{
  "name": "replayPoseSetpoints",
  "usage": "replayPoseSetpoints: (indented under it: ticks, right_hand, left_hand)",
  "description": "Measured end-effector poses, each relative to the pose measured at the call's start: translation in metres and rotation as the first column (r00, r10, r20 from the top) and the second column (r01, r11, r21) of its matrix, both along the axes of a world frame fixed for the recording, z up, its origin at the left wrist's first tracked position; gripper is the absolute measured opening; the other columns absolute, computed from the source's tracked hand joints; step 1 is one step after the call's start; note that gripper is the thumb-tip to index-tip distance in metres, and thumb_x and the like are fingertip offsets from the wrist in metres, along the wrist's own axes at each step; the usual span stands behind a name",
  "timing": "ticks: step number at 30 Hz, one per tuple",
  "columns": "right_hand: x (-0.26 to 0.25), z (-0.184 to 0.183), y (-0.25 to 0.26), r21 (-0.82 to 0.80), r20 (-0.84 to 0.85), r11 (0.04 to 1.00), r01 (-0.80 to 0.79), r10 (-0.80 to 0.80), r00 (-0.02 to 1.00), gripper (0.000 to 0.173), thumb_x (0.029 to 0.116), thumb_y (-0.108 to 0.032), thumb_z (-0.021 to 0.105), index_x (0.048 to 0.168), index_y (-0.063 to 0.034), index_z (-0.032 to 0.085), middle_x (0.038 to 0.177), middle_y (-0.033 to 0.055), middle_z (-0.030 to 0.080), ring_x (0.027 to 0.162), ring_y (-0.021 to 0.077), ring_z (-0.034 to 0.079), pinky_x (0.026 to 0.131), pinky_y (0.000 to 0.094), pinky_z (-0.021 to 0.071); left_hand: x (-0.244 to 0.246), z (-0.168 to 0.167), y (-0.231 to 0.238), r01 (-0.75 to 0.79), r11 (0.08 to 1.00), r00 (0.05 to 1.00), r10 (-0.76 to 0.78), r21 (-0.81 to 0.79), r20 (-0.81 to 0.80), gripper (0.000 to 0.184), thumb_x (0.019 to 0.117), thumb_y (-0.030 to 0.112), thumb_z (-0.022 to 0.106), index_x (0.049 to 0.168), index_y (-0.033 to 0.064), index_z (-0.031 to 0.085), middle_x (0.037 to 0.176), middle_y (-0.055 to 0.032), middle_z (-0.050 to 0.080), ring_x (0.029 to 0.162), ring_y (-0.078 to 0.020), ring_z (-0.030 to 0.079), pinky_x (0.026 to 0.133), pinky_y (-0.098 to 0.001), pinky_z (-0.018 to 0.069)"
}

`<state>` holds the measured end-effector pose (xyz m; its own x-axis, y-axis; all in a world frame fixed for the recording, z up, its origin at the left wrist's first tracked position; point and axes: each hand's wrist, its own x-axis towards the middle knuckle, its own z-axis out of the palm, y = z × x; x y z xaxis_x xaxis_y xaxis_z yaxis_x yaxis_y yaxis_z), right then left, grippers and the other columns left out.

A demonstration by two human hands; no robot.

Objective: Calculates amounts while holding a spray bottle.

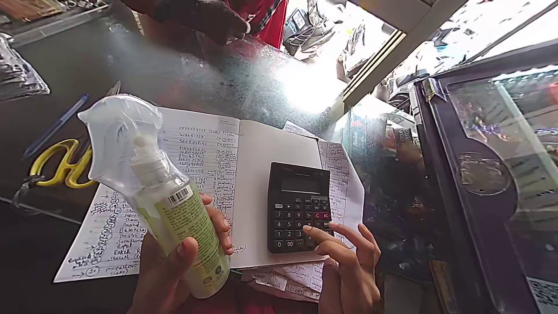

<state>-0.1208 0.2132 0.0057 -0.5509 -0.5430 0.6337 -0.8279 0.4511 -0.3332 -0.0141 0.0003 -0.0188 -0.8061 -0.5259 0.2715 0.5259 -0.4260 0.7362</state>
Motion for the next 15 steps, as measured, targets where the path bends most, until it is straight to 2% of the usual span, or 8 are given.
replayPoseSetpoints:
  ticks: [4, 6, 8, 11, 13, 15]
  right_hand:
    - [-0.004, -0.001, 0.005, -0.033, 0.022, 0.997, 0.067, -0.066, 0.998, 0.024, 0.1083, -0.019, 0.029, 0.103, -0.0180, 0.053, 0.111, -0.0063, 0.072, 0.128, 0.0102, 0.055, 0.121, 0.0403, 0.0196]
    - [-0.010, -0.002, 0.012, -0.037, 0.036, 0.987, 0.159, -0.158, 0.987, 0.023, 0.1046, -0.016, 0.032, 0.104, -0.0153, 0.054, 0.112, -0.0032, 0.073, 0.126, 0.0116, 0.056, 0.119, 0.0384, 0.0238]
    - [-0.017, -0.004, 0.018, -0.004, 0.045, 0.974, 0.227, -0.227, 0.973, 0.020, 0.0992, -0.013, 0.034, 0.106, -0.0118, 0.053, 0.115, 0.0010, 0.072, 0.126, 0.0152, 0.056, 0.116, 0.0397, 0.0276]
    - [-0.021, -0.007, 0.019, 0.030, 0.048, 0.970, 0.243, -0.244, 0.969, 0.022, 0.0954, -0.010, 0.035, 0.107, -0.0093, 0.054, 0.117, 0.0047, 0.073, 0.127, 0.0201, 0.056, 0.112, 0.0422, 0.0297]
    - [-0.019, -0.008, 0.016, 0.063, 0.031, 0.962, 0.265, -0.267, 0.963, 0.021, 0.0963, -0.009, 0.034, 0.106, -0.0103, 0.054, 0.114, 0.0037, 0.073, 0.128, 0.0212, 0.056, 0.114, 0.0440, 0.0280]
    - [-0.017, -0.007, 0.013, 0.129, 0.028, 0.950, 0.285, -0.291, 0.956, 0.025, 0.0935, -0.007, 0.036, 0.101, -0.0098, 0.060, 0.108, 0.0041, 0.074, 0.121, 0.0262, 0.059, 0.109, 0.0503, 0.0300]
  left_hand:
    - [0.000, 0.000, 0.001, -0.004, 1.000, 1.000, 0.004, -0.003, -0.013, 0.046, 0.0963, 0.039, 0.068, 0.129, 0.0077, 0.058, 0.097, -0.0090, 0.073, 0.080, -0.0190, 0.074, 0.071, -0.0301, 0.0640]
    - [0.001, -0.001, 0.000, -0.001, 1.000, 1.000, 0.001, 0.001, -0.013, 0.046, 0.0959, 0.039, 0.068, 0.128, 0.0077, 0.059, 0.097, -0.0091, 0.073, 0.080, -0.0189, 0.074, 0.072, -0.0298, 0.0639]
    - [0.001, -0.002, 0.000, 0.002, 1.000, 1.000, -0.002, 0.002, -0.015, 0.046, 0.0958, 0.039, 0.068, 0.129, 0.0079, 0.059, 0.097, -0.0090, 0.073, 0.080, -0.0190, 0.074, 0.072, -0.0300, 0.0639]
    - [0.000, -0.002, 0.000, 0.008, 1.000, 1.000, -0.008, 0.003, -0.013, 0.046, 0.0957, 0.039, 0.069, 0.128, 0.0084, 0.059, 0.097, -0.0091, 0.073, 0.080, -0.0192, 0.074, 0.071, -0.0301, 0.0639]
    - [0.000, -0.002, 0.000, 0.008, 1.000, 1.000, -0.008, -0.001, -0.008, 0.047, 0.0954, 0.039, 0.069, 0.129, 0.0085, 0.059, 0.098, -0.0087, 0.073, 0.080, -0.0188, 0.074, 0.071, -0.0296, 0.0638]
    - [0.000, -0.002, 0.000, 0.004, 1.000, 1.000, -0.005, -0.008, -0.012, 0.047, 0.0955, 0.039, 0.069, 0.129, 0.0080, 0.059, 0.098, -0.0086, 0.073, 0.080, -0.0185, 0.074, 0.072, -0.0295, 0.0636]
